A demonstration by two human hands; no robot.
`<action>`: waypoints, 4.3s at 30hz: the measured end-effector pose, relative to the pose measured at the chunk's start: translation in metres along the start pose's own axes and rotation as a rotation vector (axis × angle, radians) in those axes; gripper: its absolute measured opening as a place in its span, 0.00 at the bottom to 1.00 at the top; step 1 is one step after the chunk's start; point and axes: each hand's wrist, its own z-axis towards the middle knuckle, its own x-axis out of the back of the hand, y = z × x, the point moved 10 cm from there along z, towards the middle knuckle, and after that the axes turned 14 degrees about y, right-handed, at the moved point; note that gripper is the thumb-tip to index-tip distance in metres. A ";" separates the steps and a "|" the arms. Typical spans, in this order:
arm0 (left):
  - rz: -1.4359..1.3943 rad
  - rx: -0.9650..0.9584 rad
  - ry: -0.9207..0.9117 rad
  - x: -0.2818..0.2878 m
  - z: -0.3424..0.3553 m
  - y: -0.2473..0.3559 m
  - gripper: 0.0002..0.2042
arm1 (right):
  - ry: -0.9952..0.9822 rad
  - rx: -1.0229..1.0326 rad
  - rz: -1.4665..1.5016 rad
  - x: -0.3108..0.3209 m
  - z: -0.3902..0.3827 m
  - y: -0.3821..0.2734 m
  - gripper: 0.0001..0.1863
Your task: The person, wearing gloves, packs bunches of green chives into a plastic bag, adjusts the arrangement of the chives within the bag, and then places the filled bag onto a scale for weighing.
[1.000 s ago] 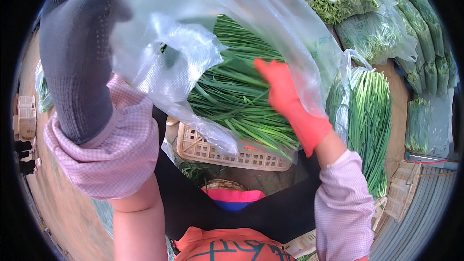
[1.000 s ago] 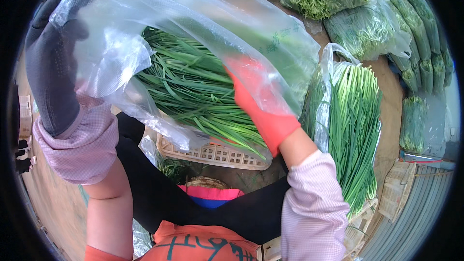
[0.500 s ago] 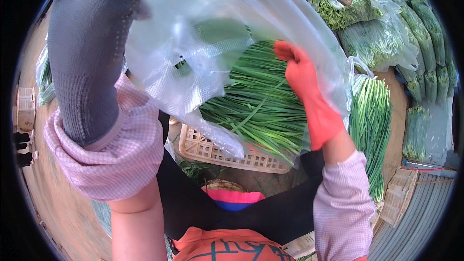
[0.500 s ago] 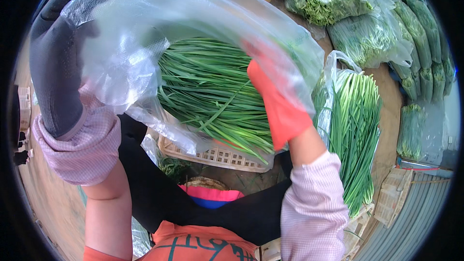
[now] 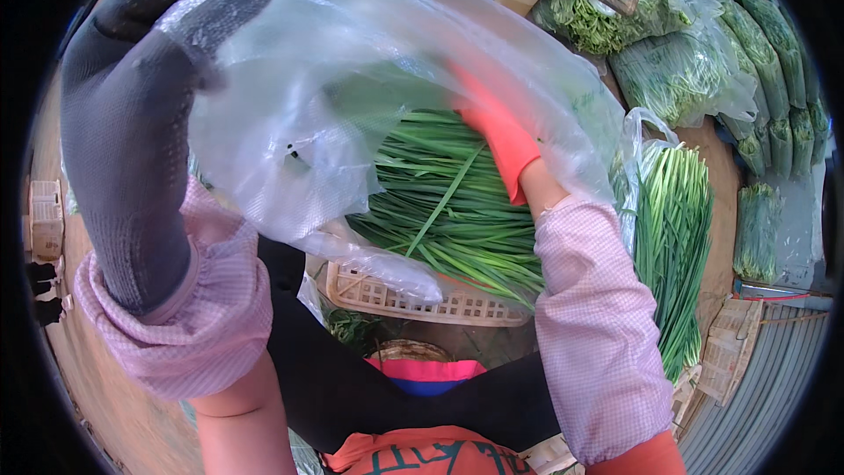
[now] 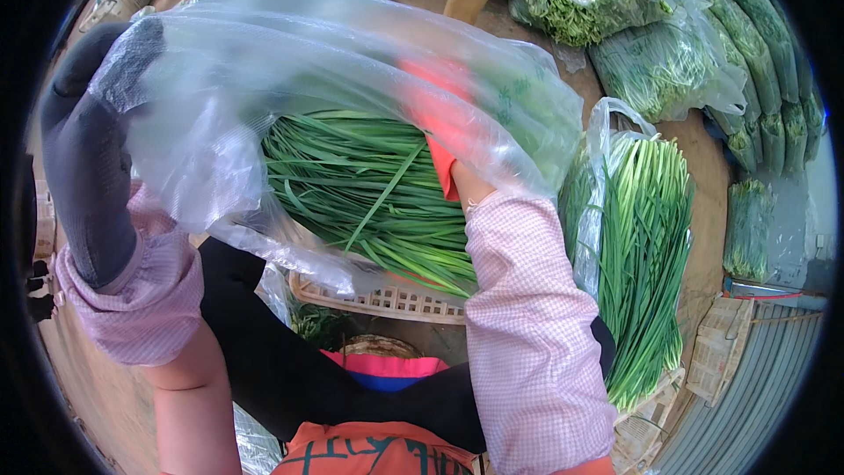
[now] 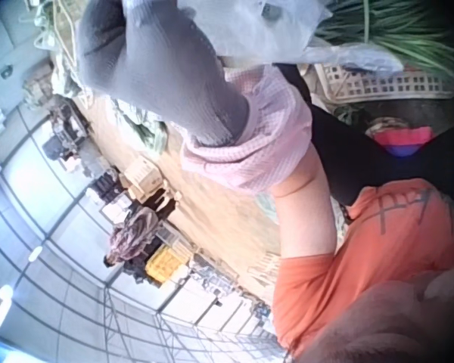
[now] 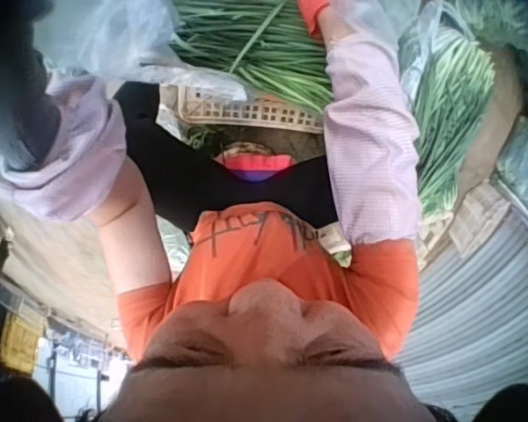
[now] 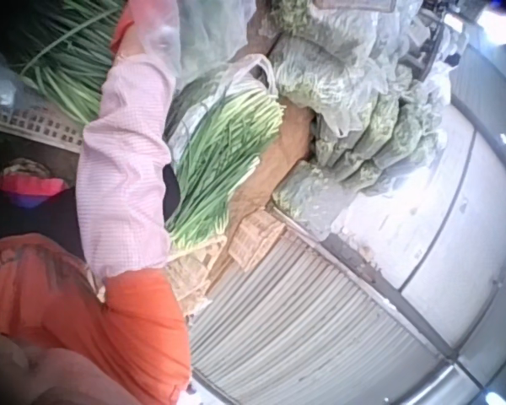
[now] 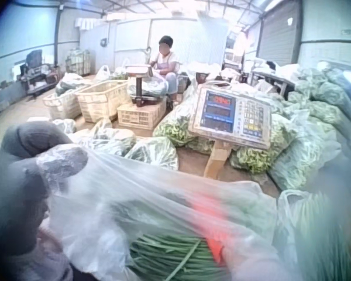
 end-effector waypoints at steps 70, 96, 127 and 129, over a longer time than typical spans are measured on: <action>0.104 -0.333 -0.281 -0.172 -0.120 0.043 0.08 | 0.952 -0.439 1.779 0.556 -0.258 0.095 0.21; -0.060 -0.344 -0.292 -0.109 -0.061 0.040 0.16 | -0.489 -0.343 0.479 0.233 -0.198 -0.141 0.12; 0.101 -0.314 -0.327 -0.126 -0.057 0.043 0.26 | 0.330 -1.269 -0.373 0.667 -0.455 0.111 0.14; 0.067 -0.317 -0.342 -0.131 -0.058 0.041 0.26 | -0.193 -1.349 -1.115 0.695 -0.501 0.114 0.17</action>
